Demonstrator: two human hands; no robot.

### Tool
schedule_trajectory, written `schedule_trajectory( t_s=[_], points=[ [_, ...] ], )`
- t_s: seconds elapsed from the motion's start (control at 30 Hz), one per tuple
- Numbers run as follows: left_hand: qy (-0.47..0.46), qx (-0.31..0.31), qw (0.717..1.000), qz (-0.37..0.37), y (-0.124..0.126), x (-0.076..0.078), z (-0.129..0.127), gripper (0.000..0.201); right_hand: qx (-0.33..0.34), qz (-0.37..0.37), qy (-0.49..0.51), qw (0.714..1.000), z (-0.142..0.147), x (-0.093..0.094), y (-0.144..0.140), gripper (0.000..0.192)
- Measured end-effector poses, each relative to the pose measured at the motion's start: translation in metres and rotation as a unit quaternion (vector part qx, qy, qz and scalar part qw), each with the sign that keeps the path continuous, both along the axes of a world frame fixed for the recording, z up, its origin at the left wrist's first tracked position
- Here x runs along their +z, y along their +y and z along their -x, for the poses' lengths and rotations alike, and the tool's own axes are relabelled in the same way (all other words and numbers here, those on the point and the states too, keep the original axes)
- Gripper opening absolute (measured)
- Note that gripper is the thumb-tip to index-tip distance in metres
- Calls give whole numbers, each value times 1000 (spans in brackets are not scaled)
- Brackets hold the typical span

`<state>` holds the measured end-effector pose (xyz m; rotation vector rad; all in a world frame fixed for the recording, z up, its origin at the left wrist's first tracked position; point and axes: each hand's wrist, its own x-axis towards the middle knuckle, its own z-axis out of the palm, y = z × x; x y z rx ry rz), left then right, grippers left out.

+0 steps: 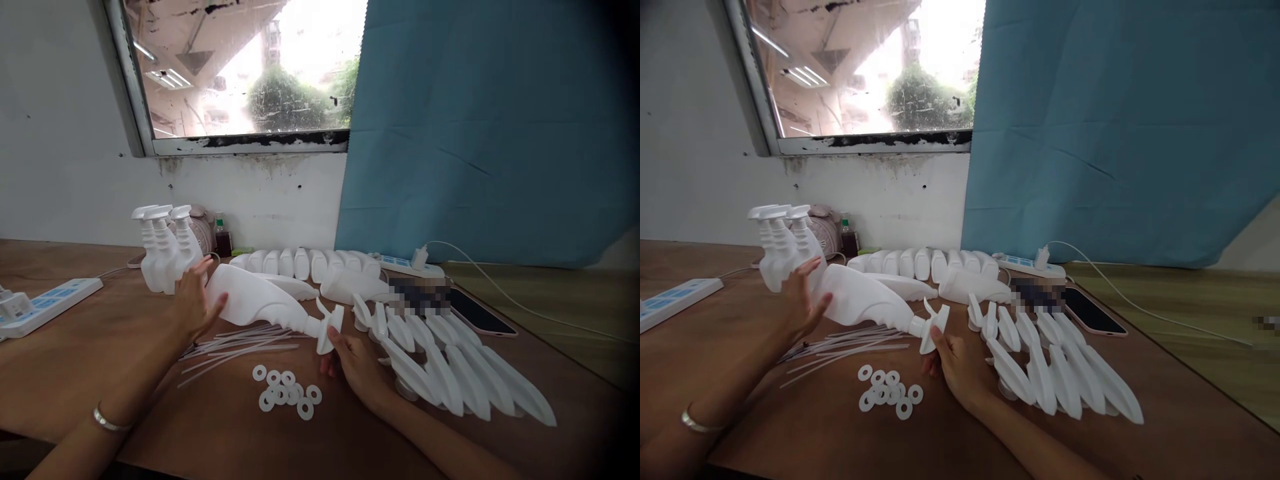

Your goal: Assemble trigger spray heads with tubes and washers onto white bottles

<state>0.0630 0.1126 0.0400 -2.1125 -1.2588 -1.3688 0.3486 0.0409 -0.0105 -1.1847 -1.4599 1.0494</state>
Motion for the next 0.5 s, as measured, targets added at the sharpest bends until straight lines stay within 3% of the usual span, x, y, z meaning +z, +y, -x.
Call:
schedule_trajectory(
  t_s=[0.07, 0.1, 0.2, 0.27, 0.33, 0.5],
  points=[
    [174, -32, 979, -99, -18, 11, -23, 79, 13, -13, -16, 1000, 1, -1, -3, 60],
    [266, -68, 954, -120, -27, 14, -38, 79, 24, -16, -21, 999, 3, 0, -5, 59],
    [428, -64, 885, -174, -45, 14, -79, 48, 60, -28, -28, 997, 7, 2, -13, 57],
    [446, -52, 868, -214, -48, 10, -97, 39, 62, -26, -36, 997, 10, 3, -17, 56],
    [430, -54, 870, -234, -46, 5, -102, 31, 58, -22, -37, 997, 12, 5, -19, 57],
    [333, -67, 919, -201, -43, 10, -76, 15, 120, -36, 44, 991, 14, 2, -22, 60]
  ],
)
